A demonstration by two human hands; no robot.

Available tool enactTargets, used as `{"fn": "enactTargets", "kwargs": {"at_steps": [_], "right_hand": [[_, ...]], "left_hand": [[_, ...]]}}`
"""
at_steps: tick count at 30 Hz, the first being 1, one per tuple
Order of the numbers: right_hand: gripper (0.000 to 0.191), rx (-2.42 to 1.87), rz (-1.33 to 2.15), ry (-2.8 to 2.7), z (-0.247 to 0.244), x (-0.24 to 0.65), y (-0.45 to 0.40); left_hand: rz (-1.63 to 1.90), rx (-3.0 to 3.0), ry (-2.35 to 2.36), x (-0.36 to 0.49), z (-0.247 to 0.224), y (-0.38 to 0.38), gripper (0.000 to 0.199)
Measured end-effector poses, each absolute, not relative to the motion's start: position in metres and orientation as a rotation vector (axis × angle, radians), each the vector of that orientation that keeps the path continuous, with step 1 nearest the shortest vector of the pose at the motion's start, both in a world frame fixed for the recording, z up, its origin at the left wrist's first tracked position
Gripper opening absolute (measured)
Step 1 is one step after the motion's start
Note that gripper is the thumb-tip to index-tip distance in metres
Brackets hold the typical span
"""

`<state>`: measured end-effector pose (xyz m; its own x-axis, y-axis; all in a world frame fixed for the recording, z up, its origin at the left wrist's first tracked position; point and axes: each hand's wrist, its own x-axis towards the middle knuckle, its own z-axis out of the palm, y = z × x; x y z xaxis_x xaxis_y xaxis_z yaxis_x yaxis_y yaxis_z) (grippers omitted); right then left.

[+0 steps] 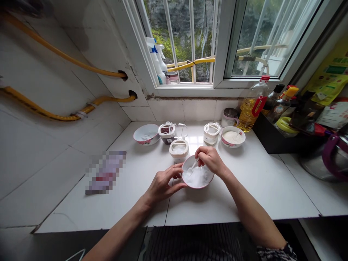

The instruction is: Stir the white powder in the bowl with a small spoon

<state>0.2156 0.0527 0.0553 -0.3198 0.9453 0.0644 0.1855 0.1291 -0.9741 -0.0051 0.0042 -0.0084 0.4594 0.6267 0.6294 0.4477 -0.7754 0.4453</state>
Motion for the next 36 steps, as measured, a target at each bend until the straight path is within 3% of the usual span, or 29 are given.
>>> {"fn": "enactTargets", "kwargs": {"at_steps": [16,21,26,29,36], "right_hand": [[0.012,-1.105,1.405,-1.276,0.052,0.224,0.069],[0.017,-1.026,1.087,-1.366,0.049,0.211,0.063],[0.013,-0.971,0.497,-1.842,0.049,0.199,0.053],[0.017,-0.921,0.327,-1.984,0.052,0.200,0.050],[0.015,-1.010,0.763,-1.688,0.058,0.223,0.052]], "left_hand": [[1.226,2.497,0.923,-0.005,-0.009,0.005,0.034],[1.230,2.490,0.931,-0.004,-0.009,0.005,0.034],[1.231,2.485,0.931,-0.004,-0.008,0.004,0.036],[1.240,2.492,0.930,-0.004,-0.007,0.004,0.036],[1.220,2.499,0.929,-0.004,-0.007,0.004,0.036]]}}
